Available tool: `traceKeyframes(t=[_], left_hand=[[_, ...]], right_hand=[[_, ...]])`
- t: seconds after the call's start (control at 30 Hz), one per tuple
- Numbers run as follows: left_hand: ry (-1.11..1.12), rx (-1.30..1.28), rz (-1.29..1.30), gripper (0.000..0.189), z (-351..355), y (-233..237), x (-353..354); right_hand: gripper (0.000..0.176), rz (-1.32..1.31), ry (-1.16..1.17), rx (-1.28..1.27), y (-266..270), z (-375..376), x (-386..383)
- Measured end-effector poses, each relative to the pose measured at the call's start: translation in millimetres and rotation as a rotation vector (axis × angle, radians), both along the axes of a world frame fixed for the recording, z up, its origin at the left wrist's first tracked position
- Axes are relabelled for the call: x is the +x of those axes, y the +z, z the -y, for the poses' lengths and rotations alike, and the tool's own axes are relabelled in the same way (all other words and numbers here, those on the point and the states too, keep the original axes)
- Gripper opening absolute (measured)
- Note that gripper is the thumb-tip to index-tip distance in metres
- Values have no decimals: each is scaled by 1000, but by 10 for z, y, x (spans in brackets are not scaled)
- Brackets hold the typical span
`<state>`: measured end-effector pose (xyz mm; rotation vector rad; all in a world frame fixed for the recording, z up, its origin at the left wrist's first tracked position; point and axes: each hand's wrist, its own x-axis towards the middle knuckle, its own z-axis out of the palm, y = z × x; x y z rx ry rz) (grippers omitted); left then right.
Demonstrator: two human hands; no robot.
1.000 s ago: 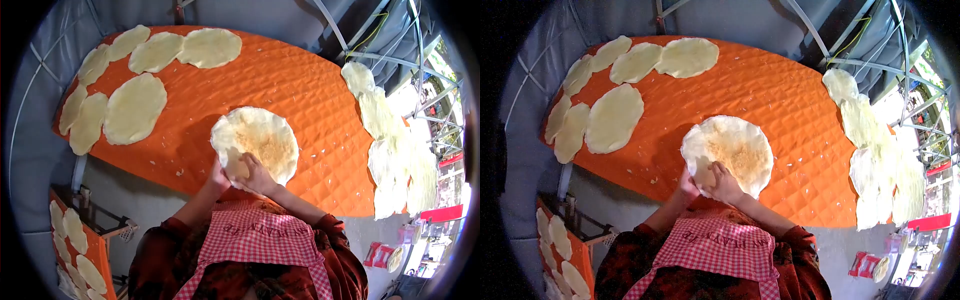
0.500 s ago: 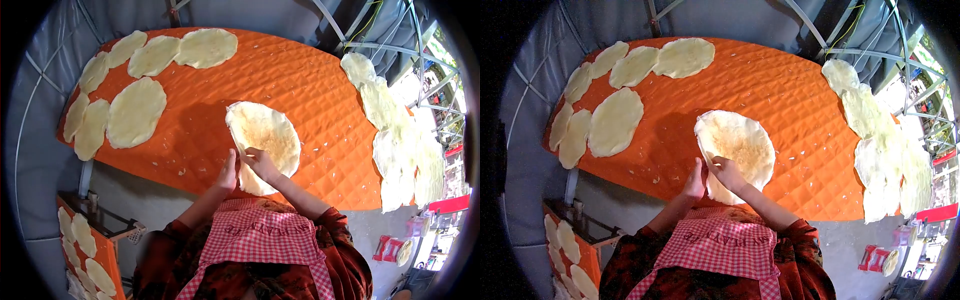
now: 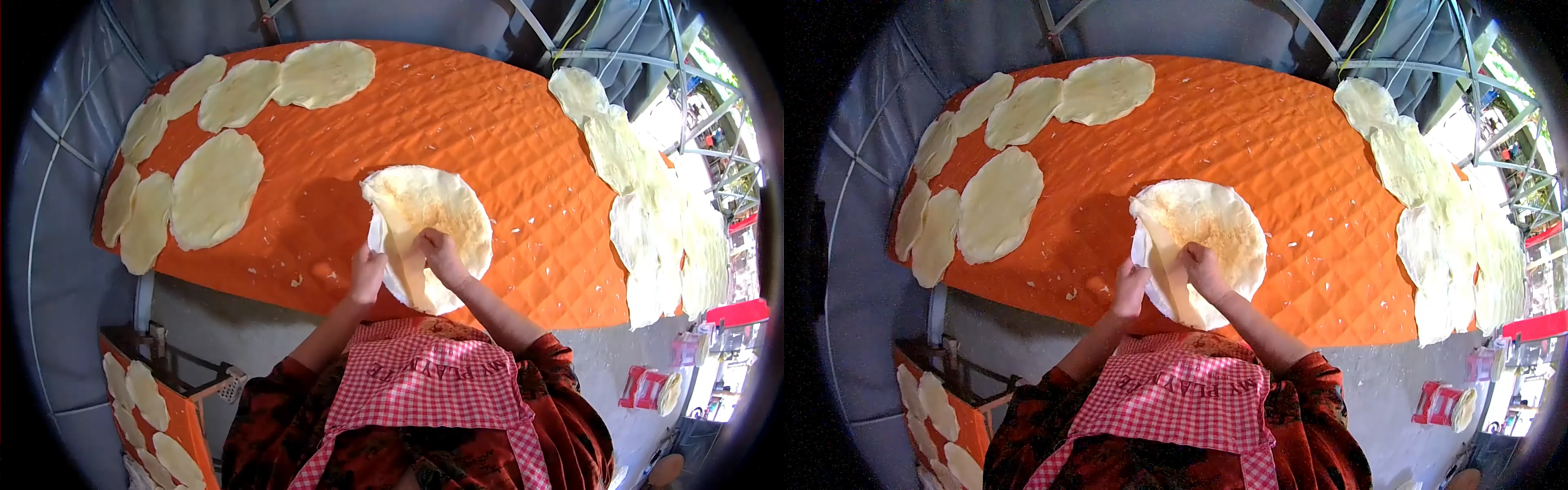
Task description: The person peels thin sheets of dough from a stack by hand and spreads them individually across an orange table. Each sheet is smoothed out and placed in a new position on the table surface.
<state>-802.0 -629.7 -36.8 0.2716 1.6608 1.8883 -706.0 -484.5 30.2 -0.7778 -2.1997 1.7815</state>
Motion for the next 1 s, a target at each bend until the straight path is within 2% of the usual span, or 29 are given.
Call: traceKeyframes(t=[0.03,0.1,0.17,0.2,0.3,0.43,0.53,0.63,0.73,0.83,0.9,0.97,1.0], left_hand=[[-18,-45,-43,16,-13,-53,28],[-57,-135,-131,15,-35,217,88],[-92,-41,-129,16,-66,66,59],[-110,7,-128,17,-79,69,50],[-30,76,167,25,-60,260,58],[-118,298,566,22,63,204,20],[-220,221,480,19,37,294,12],[-52,-4,415,19,-139,589,146],[0,16,276,18,-235,501,215],[37,203,180,21,-196,136,61],[-62,91,401,24,-11,450,-304],[-119,53,350,25,320,-30,-952],[-63,43,317,24,386,248,-953]], right_hand=[[18,-4,0,111,-24,0,2],[19,-12,-4,334,-42,25,-12],[23,103,52,452,28,196,-10],[32,111,88,460,256,287,13],[32,-28,77,578,200,298,31],[34,12,104,460,139,166,105],[30,-137,54,669,364,294,129],[26,-127,-4,716,265,327,130],[21,8,-49,574,41,297,129],[9,37,-31,664,-9,-97,115],[7,-57,-181,391,-63,-845,273],[8,-76,-183,91,501,-1409,676],[8,-81,-245,-29,563,-1600,893]])
